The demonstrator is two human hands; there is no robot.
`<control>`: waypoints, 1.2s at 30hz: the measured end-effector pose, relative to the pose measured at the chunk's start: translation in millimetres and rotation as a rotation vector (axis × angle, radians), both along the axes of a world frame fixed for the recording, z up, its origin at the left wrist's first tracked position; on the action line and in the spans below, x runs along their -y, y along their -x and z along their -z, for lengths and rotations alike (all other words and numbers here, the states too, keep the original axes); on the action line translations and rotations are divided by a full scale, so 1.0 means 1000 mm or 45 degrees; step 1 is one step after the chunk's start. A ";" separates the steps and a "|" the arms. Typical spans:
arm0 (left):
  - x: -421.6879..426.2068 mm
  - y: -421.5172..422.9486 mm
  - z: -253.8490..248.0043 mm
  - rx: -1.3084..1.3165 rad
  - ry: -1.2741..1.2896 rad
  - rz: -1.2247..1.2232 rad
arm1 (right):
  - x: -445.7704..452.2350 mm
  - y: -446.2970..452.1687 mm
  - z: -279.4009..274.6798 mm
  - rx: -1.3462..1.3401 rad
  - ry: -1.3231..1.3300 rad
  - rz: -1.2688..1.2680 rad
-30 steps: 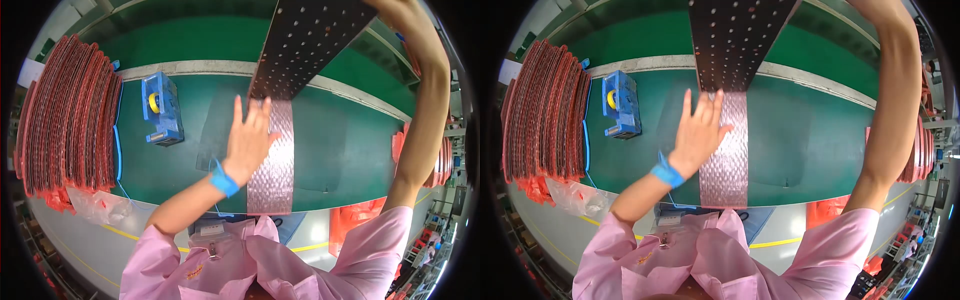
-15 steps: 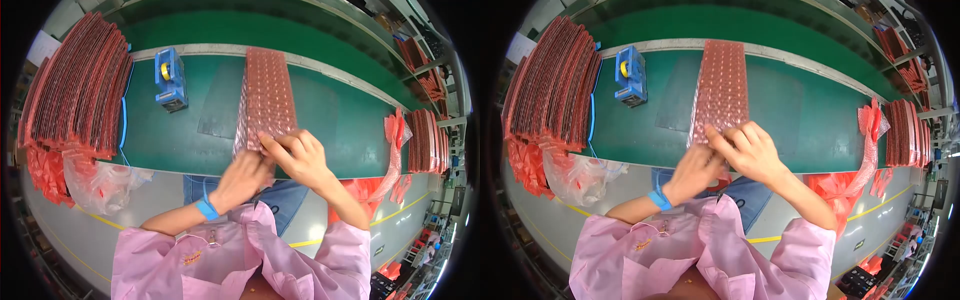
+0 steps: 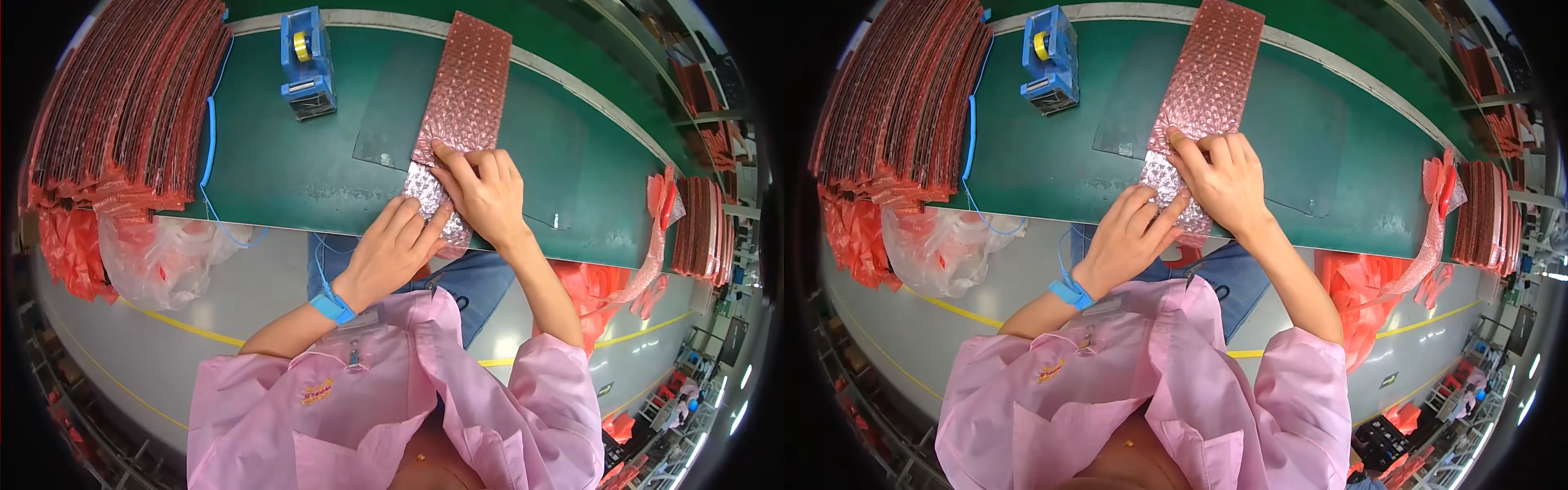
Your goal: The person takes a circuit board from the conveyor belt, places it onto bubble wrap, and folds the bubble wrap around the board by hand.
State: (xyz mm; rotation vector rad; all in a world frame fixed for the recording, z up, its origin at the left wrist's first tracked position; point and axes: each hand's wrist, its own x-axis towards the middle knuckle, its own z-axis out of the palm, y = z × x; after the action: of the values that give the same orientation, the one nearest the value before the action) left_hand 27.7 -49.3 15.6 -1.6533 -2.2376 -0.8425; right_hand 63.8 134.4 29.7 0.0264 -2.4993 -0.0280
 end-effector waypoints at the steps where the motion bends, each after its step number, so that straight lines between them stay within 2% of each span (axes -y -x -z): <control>1: 0.000 0.000 -0.001 0.039 -0.009 0.006 | 0.000 -0.002 -0.002 0.028 0.029 0.000; 9: -0.010 0.039 -0.026 0.174 0.025 -0.090 | -0.003 -0.004 -0.009 0.159 0.137 -0.040; 14: -0.035 0.065 -0.023 -0.087 -0.046 0.022 | 0.000 -0.013 -0.006 0.147 0.260 -0.031; 18: -0.034 0.067 -0.017 -0.161 0.045 0.086 | 0.001 -0.020 -0.011 0.159 0.776 -0.047; 20: -0.036 0.067 -0.021 -0.264 0.081 0.115 | -0.002 -0.025 -0.009 0.241 0.912 -0.008; 21: -0.037 0.068 -0.022 -0.293 0.051 0.128 | -0.003 -0.024 -0.008 0.208 0.884 0.001; 24: -0.038 0.065 -0.026 -0.476 0.288 0.151 | 0.003 -0.021 -0.003 0.175 0.596 0.061; 26: -0.037 0.064 -0.037 -0.503 0.409 0.245 | 0.005 -0.021 -0.009 0.139 0.617 0.072; 28: -0.039 0.068 -0.043 -0.665 0.381 0.350 | 0.006 -0.017 -0.008 0.081 0.543 0.059; 31: -0.039 0.073 -0.036 -0.604 0.390 0.419 | 0.004 -0.019 -0.001 0.046 0.525 -0.018; 33: -0.037 0.076 -0.038 -0.756 0.480 0.437 | 0.007 -0.019 -0.002 0.119 0.542 -0.006; 36: -0.039 0.082 -0.045 -0.771 0.514 0.490 | 0.002 -0.020 -0.004 0.139 0.543 -0.064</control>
State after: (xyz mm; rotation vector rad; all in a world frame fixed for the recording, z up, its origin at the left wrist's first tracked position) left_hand -54.1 -10.7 60.7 -2.1854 -1.7553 0.0868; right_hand 84.0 132.8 33.4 -0.0892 -2.5605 0.5387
